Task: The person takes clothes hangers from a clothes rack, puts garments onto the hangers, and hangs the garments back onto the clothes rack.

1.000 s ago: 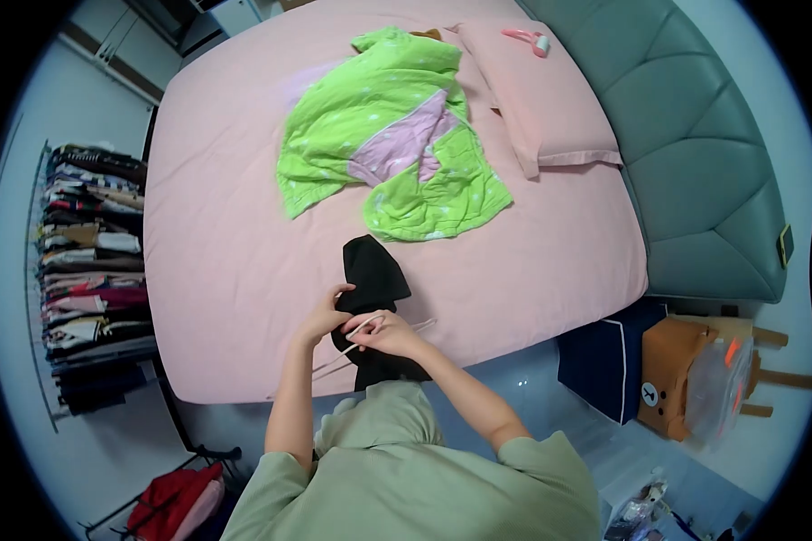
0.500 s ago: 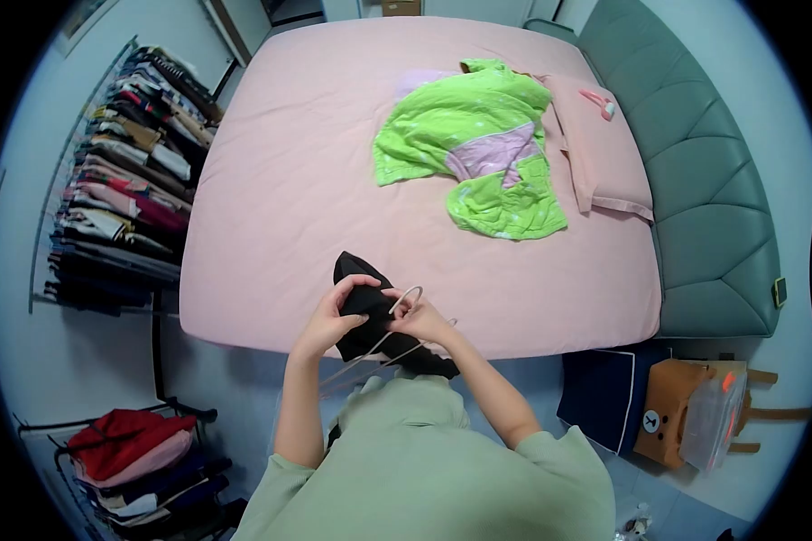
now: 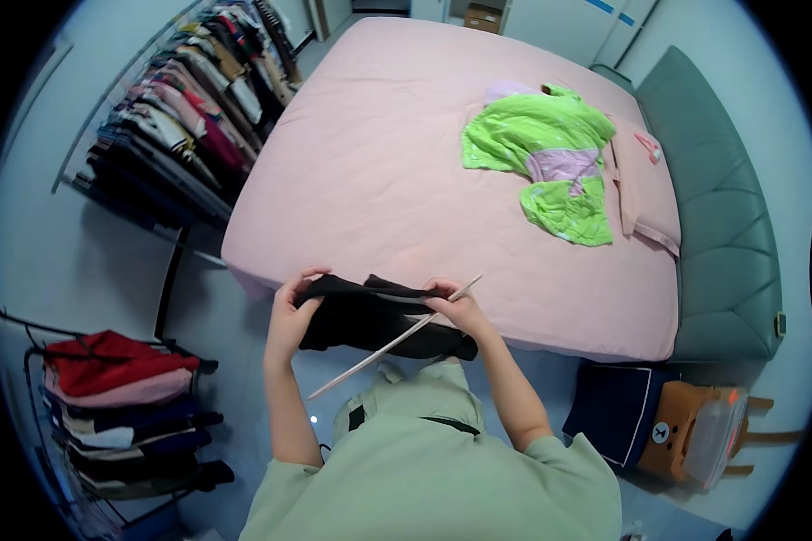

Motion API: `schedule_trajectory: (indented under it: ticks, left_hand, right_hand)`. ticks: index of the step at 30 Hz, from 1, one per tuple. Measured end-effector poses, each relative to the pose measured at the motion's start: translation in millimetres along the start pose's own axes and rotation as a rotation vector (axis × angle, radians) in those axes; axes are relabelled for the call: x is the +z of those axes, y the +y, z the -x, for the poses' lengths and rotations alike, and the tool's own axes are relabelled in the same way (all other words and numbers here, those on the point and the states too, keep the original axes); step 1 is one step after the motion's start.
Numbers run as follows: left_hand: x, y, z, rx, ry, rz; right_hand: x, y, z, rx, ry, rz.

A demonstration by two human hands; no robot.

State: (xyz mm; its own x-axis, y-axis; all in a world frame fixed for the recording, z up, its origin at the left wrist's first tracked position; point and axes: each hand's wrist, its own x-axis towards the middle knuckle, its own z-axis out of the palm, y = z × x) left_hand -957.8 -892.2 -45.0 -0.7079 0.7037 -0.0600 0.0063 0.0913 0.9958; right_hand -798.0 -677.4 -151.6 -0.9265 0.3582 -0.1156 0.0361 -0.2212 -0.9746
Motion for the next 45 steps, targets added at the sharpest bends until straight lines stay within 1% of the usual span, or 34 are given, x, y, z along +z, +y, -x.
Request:
schedule_trajectory:
  ticks: [1, 4, 5, 8, 9, 12, 13, 16, 17, 20, 21, 23, 25, 28, 29, 30, 32, 35, 38, 39, 42, 43, 45]
  left_hand:
    - [-9.7, -7.1, 9.6, 0.031, 0.002, -0.066]
    - [-34.4, -16.1, 36.9, -0.044, -0.102, -0.271]
    - [-40.0, -21.4, 44.3, -0.051, -0.089, -0.355]
    - [-45.1, -5.0, 65.8, -0.427, -0.135, 0.040]
    - [-47.7, -10.7, 68.4, -0.366, -0.136, -0.006]
    - [-49.6, -28.6, 75.0, -0.249, -0.044, 0.112]
    - [-51.7, -29.6, 77.2, -0.280, -0.034, 0.197]
    - [-58.4, -45.4, 78.6, -0.037, 0.059, 0.207]
    - [-59.5, -48.2, 79.7, -0.039, 0.078, 0.310]
    - [-49.0, -34.5, 82.1, -0.039, 0.194, 0.447]
    - [-45.3, -40.9, 83.5, -0.087, 0.213, 0.656]
    - [-37.5, -56.9, 86.0, -0.169, 0.342, 0.671]
    - [-23.8, -50.6, 83.4, -0.220, 0.433, 0.710]
    - [-12.3, -42.8, 80.5, -0.234, 0.291, 0.631]
    - [-11.7, -41.6, 80.4, -0.239, 0.198, 0.562]
    - [-9.6, -37.6, 79.9, -0.253, 0.144, 0.560]
    - [-3.4, -28.6, 78.3, -0.281, 0.039, 0.553]
    - [3.0, -25.3, 77.7, -0.331, -0.012, 0.561]
    - [5.7, -44.4, 73.6, -0.312, -0.099, 0.717]
    - [5.8, -49.7, 73.0, -0.336, -0.125, 0.851]
    - [5.7, -59.1, 76.0, -0.403, -0.201, 1.252]
    - [7.9, -56.8, 77.2, -0.358, -0.199, 1.330]
    - [14.2, -49.9, 78.8, -0.268, -0.194, 1.482]
  right_hand:
    - [12.1, -10.7, 3.5, -0.002, -0.026, -0.045]
    - [29.7, -25.9, 2.3, -0.050, -0.082, -0.030]
    - [33.4, -29.1, -0.1, -0.080, -0.100, 0.028]
    - [59.7, -53.1, -0.8, 0.019, 0.045, -0.027]
    - [61.6, -49.6, -4.2, -0.067, 0.042, 0.018]
    - [53.2, -57.4, -3.2, -0.051, 0.037, 0.181]
    - [48.6, -54.8, -4.0, -0.072, 0.000, 0.123]
    - [41.6, -62.6, -3.7, -0.019, 0.210, -0.068]
    - [36.0, -63.8, -3.9, -0.097, 0.243, -0.069]
    - [25.0, -68.7, -3.8, -0.109, 0.462, -0.330]
    - [22.1, -70.4, -1.4, -0.091, 0.510, -0.369]
    - [25.7, -68.8, -0.3, -0.227, 0.565, -0.285]
    - [37.4, -69.9, 3.2, -0.334, 0.621, -0.142]
    - [71.8, -67.7, 8.1, -0.505, 0.561, 0.051]
    - [80.9, -63.5, 7.5, -0.607, 0.481, 0.118]
    - [88.7, -59.9, 7.0, -0.706, 0.399, 0.186]
    - [100.6, -60.8, 6.1, -0.836, 0.279, 0.310]
    - [112.2, -63.7, 12.8, -0.835, 0.164, 0.388]
    - [110.4, -66.0, 16.7, -0.802, -0.013, 0.342]
    - [107.3, -61.9, 16.5, -0.806, -0.082, 0.264]
    - [102.4, -53.0, 21.3, -0.802, -0.194, 0.330]
    - [94.5, -51.6, 23.5, -0.723, -0.296, 0.336]
    - [94.9, -58.0, 35.5, -0.547, -0.227, 0.450]
